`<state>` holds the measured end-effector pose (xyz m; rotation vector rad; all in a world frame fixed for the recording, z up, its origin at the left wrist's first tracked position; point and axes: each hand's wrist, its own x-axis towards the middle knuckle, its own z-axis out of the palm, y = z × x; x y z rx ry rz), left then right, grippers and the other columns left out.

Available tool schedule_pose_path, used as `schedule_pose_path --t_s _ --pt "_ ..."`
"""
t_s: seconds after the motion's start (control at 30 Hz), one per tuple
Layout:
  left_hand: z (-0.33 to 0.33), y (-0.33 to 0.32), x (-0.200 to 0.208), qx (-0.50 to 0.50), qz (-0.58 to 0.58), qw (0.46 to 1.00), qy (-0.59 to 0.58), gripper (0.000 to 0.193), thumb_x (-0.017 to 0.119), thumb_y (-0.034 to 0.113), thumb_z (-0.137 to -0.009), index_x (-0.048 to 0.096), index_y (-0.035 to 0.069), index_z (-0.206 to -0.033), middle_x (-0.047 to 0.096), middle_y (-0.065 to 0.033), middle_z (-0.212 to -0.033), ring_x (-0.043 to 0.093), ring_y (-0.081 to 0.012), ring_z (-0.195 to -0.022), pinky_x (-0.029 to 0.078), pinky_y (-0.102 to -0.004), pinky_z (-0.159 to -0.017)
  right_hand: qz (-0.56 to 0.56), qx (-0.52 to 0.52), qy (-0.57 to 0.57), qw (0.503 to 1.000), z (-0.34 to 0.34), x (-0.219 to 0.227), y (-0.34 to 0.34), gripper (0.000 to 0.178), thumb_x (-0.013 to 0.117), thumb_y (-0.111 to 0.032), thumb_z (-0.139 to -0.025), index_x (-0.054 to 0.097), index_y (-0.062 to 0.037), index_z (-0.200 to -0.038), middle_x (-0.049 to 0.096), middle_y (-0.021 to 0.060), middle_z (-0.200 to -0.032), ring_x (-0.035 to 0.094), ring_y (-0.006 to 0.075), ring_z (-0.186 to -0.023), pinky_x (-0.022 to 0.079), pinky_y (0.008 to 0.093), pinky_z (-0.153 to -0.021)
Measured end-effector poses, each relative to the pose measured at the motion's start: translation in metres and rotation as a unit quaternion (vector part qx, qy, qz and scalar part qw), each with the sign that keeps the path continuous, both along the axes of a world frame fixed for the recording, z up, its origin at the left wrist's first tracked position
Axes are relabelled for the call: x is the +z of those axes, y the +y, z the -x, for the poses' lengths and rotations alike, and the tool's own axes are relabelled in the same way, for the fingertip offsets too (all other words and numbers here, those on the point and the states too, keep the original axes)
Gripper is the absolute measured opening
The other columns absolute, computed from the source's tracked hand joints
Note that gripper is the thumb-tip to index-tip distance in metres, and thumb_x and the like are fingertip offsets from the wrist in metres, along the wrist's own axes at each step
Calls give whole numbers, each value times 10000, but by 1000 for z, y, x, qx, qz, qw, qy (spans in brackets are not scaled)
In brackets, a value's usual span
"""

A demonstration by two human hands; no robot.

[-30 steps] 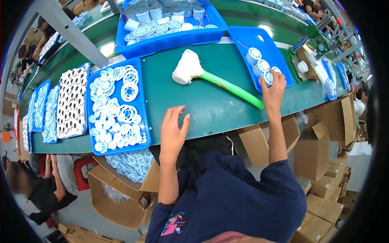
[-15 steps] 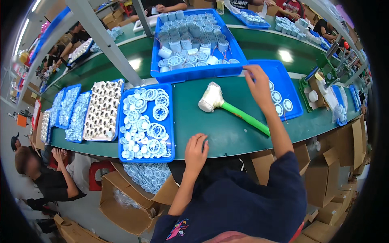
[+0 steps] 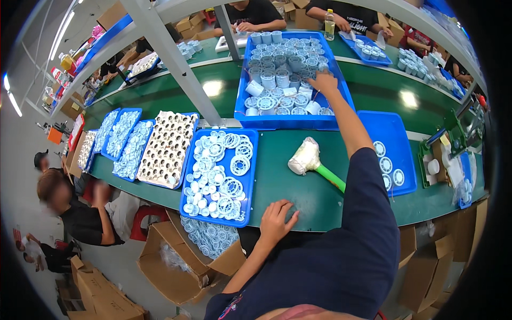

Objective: Assembling electronic components by hand and using a rubber mallet to secure housings on a production line.

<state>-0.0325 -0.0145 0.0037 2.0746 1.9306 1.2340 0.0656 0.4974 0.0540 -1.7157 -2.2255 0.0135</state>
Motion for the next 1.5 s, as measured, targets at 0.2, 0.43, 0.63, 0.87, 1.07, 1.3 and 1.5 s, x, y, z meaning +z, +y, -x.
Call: schedule_pose_path --t_s 0.2,0.43,0.63,0.87,1.07,1.3,1.5 --pt "-5 4 3 -3 -4 1000 7 276 825 175 -824 705 54 -1041 685 -92 -1096 670 -294 -925 549 -400 -785 50 33 -91 994 6 -10 51 431 642 -256 -893 717 -12 -1241 608 365 -1305 707 466 -1064 602 505 -869" --pt "-5 7 6 -1 -8 1000 2 266 824 146 -810 695 61 -1026 692 -86 -1093 673 -287 -903 547 -387 -763 10 33 -91 995 -4 -13 57 353 612 -134 -874 724 29 -1167 670 356 -1210 701 480 -1071 605 514 -866" --pt "-4 7 2 0 -10 1000 6 265 812 164 -835 685 41 -1033 682 -93 -1100 669 -281 -924 544 -386 -773 -5 59 -68 996 -17 -4 47 288 688 -163 -828 744 12 -1051 713 305 -1129 719 440 -1034 611 510 -848" --pt "-7 3 0 10 -20 1000 0 254 820 140 -809 692 61 -1014 689 -85 -1081 674 -289 -904 548 -388 -763 -53 80 41 995 -49 61 -7 344 779 -197 -801 709 -18 -1087 691 283 -1130 695 475 -1030 575 524 -899" --pt "-6 3 -1 4 -27 999 -19 343 810 159 -830 676 29 -1117 666 -124 -1114 655 -326 -962 534 -419 -823 -38 243 96 965 -75 139 -139 345 769 -95 -794 676 -9 -1115 609 199 -1115 651 408 -1021 540 457 -900" --pt "1 1 -7 90 -48 975 -196 928 846 206 -842 306 -38 -1557 389 -263 -1543 472 -439 -1337 417 -489 -1118 179 509 48 841 -16 138 -315 361 731 -92 -787 655 -13 -1132 583 163 -1104 637 379 -1017 524 436 -890" --pt "10 -2 15 81 -7 992 -97 804 844 197 -844 426 -22 -1495 544 -244 -1414 537 -423 -1279 417 -489 -1081 204 485 -67 848 17 72 -338 298 703 -49 -812 632 38 -1088 542 231 -1105 636 425 -1005 531 515 -858"
